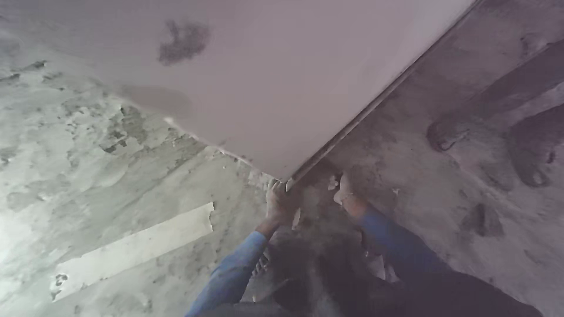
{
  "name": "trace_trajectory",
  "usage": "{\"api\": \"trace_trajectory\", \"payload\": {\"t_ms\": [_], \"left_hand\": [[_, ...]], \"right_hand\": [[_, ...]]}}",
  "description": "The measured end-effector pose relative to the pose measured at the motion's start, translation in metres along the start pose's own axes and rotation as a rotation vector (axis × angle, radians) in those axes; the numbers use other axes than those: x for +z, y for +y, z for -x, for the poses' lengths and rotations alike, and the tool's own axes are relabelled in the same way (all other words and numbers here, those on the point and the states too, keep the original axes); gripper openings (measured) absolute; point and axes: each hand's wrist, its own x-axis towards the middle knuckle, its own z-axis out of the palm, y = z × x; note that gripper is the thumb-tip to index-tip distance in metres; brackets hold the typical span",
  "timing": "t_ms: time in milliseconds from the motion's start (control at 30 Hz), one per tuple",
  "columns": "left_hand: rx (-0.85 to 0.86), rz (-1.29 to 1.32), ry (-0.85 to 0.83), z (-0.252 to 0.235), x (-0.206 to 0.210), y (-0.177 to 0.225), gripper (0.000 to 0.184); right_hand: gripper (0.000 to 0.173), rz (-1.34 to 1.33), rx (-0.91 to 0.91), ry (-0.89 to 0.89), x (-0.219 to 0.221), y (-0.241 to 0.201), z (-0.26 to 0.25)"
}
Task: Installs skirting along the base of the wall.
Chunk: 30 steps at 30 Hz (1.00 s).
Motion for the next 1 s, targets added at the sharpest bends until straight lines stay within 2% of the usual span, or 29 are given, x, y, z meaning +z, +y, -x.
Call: {"api": "trace_trajectory", "payload": {"t_ms": [200, 367, 467, 567, 767, 867, 1000], "left_hand": [[-0.047, -0.018, -0.006, -0.002, -0.006, 0.009, 0.038], [-0.085, -0.026, -0.034, -0.001, -0.007, 0.02, 0.03], [-0.098, -0.025, -0.018, 0.002, 0.0, 0.011, 0.031], [-0.058, -0.033, 0.006, -0.002, 0.003, 0.009, 0.032], [-0.031, -0.152, 0.042, 0.001, 0.007, 0.019, 0.031], [-0.047, -0.118, 0.041, 0.003, 0.007, 0.023, 0.031], [-0.117, -0.032, 0.023, 0.007, 0.01, 0.026, 0.03]], "right_hand": [[0.051, -0.036, -0.012, -0.021, -0.006, -0.017, -0.001], [0.048, -0.053, 0.024, -0.077, -0.007, -0.028, -0.01], [0.035, -0.066, -0.02, -0.103, -0.016, -0.043, -0.012], [0.036, -0.058, -0.136, -0.137, -0.034, -0.058, -0.021], [0.041, -0.136, -0.215, 0.064, -0.068, -0.082, -0.032], [0.037, -0.168, -0.25, 0.074, -0.065, -0.093, -0.036], [0.031, 0.052, -0.316, 0.073, -0.042, -0.1, -0.036]]}}
